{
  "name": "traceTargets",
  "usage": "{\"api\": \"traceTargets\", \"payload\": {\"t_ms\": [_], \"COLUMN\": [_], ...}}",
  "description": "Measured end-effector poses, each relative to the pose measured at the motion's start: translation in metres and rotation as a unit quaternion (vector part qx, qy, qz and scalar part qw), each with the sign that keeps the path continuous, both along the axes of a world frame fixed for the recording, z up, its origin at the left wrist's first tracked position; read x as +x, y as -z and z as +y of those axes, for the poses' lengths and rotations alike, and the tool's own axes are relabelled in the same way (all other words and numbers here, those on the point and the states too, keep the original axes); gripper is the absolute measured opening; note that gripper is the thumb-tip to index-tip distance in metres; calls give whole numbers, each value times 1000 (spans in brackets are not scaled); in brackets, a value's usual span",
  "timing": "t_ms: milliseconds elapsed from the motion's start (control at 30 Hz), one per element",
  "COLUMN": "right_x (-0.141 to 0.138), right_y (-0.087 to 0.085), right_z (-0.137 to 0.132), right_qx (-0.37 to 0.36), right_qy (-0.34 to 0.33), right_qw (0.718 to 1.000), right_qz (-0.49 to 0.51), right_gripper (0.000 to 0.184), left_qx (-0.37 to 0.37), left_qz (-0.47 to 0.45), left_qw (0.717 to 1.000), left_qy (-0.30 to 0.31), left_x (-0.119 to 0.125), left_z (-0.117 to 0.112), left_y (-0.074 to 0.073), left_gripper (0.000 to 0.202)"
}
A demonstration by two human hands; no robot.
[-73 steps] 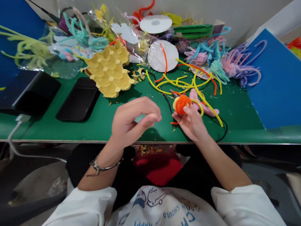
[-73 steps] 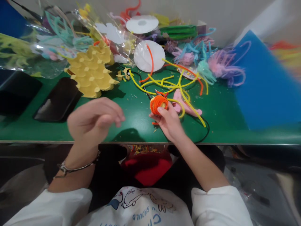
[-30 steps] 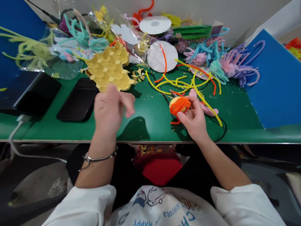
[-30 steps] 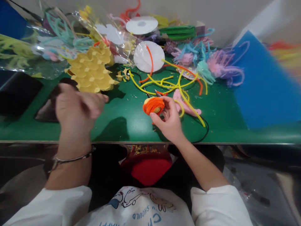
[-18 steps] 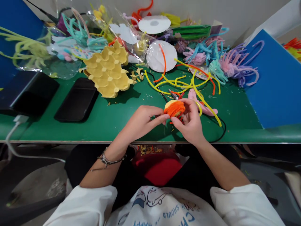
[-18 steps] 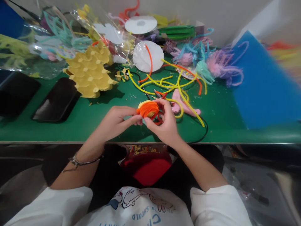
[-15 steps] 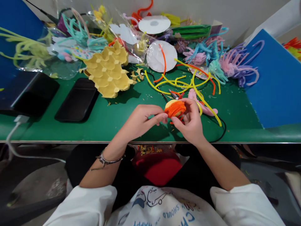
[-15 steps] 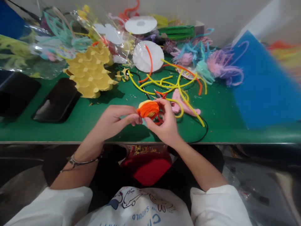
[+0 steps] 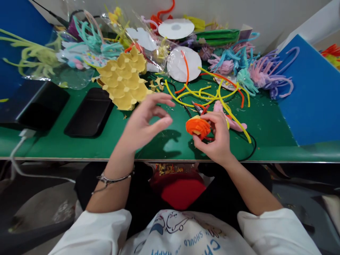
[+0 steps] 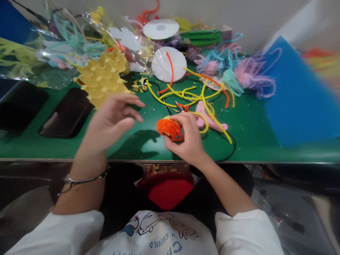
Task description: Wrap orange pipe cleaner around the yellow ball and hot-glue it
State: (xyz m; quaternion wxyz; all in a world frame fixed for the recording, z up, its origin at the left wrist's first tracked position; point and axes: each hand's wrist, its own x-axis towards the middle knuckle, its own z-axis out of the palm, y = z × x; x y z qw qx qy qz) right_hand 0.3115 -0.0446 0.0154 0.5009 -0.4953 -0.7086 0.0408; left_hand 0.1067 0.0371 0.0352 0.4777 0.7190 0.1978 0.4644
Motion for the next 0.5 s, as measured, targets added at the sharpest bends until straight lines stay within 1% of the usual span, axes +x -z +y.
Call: {"api": "traceTargets", "payload": {"t_ms": [67,100,167,200,267,367,433,500], "right_x": [0,0,0,0,2,4,5,5], "right_y": [-1,-1,2,4,6,6,4,2], "right_z": [-1,-2,-2,-2,-1,0,0,0], "right_qx": [9,9,6,3,-10,-31,-33,-35], "right_qy": [3,1,-11,-17,-26,-52,-70,-79], "right_qw": [999,998,996,996,995,994,994,995], "right_qz": [-50,-67,-85,-90,-94,-94,-81,-53], "right_gripper": [39,39,38,38,39,48,51,50], "left_qx": [-52,-66,-88,-98,-113,-128,-157,-190], "left_qz": [90,114,131,131,131,141,135,118], "left_qw": [993,987,978,975,973,974,971,968], "left_qy": [60,87,134,147,150,125,116,112], "left_x": [9,14,22,25,28,28,27,26], "left_z": [-6,-10,-17,-20,-22,-21,-19,-19], "left_y": [7,10,13,15,16,16,15,12], "left_gripper": [48,56,66,67,67,65,61,56]}}
